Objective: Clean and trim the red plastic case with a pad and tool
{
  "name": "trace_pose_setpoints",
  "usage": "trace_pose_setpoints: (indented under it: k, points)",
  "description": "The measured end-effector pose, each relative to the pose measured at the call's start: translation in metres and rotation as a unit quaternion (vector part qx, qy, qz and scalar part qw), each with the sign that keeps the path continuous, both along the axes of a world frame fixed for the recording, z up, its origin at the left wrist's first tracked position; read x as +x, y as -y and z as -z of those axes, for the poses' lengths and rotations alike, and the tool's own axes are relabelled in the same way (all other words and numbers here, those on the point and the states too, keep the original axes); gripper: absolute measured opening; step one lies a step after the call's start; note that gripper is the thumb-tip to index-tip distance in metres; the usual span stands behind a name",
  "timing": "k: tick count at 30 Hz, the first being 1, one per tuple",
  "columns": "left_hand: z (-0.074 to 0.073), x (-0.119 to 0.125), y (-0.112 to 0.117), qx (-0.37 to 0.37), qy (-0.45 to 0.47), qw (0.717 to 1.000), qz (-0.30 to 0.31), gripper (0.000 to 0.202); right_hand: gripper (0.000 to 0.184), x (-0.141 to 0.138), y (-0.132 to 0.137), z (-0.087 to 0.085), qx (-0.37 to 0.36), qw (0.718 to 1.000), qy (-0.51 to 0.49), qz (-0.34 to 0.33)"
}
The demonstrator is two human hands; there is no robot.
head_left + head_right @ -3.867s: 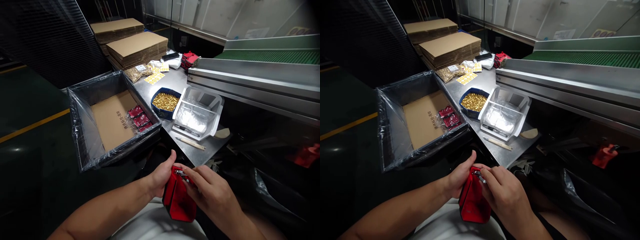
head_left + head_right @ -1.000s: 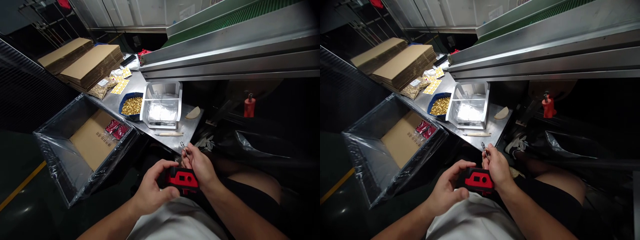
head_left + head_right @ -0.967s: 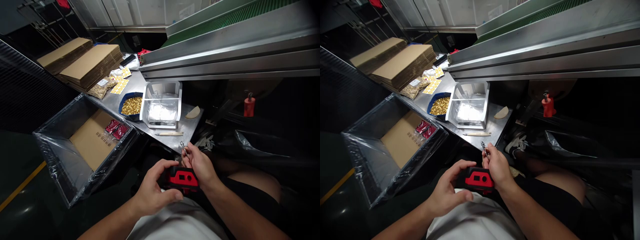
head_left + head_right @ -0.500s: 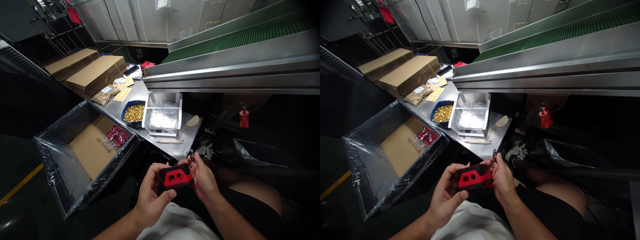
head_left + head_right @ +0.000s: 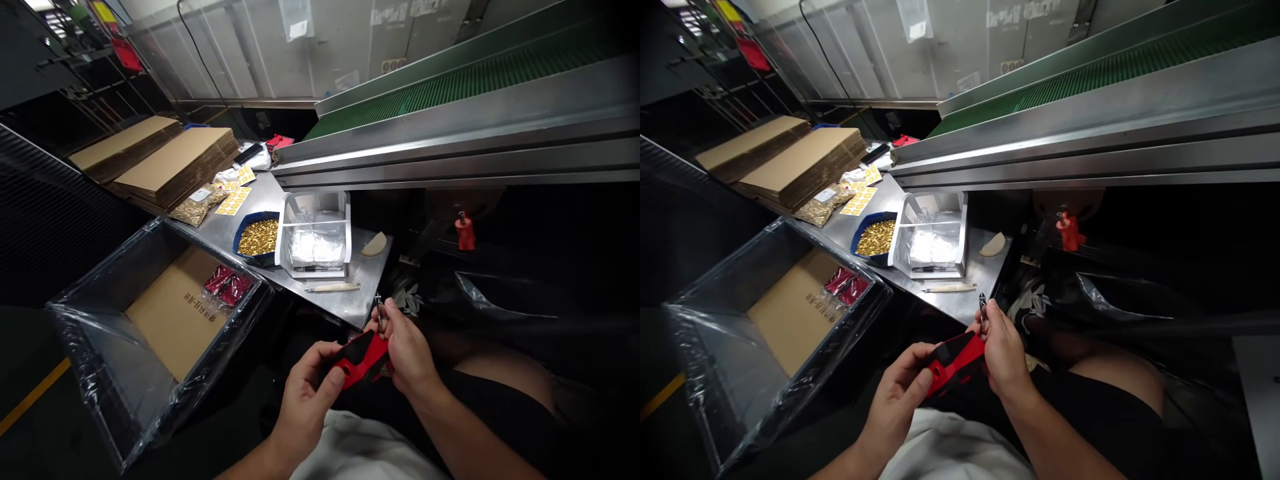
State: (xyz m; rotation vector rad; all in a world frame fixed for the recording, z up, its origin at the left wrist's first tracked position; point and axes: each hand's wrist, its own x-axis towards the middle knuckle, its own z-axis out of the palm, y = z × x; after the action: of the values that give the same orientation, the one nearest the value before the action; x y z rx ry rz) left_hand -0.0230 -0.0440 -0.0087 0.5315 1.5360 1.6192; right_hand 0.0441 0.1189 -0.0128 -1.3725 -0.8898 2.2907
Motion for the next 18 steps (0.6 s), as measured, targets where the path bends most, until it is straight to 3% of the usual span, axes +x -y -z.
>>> trace_pose_setpoints:
  k: [6, 12, 18]
  points:
    - [-0.016, 0.007, -0.012, -0.068, -0.035, 0.997, -0.019, 0.037, 0.058, -0.002, 0.007, 0.014, 0.026, 0.999, 0.033, 0.001]
    - [-0.016, 0.007, -0.016, -0.097, -0.014, 0.995, -0.019, 0.043, 0.049, -0.002, 0.007, 0.022, -0.055, 0.998, 0.037, 0.011]
    - [-0.019, 0.004, -0.019, -0.088, 0.017, 0.996, -0.008, 0.043, 0.043, -0.001, 0.007, 0.033, -0.093, 0.995, 0.033, -0.016]
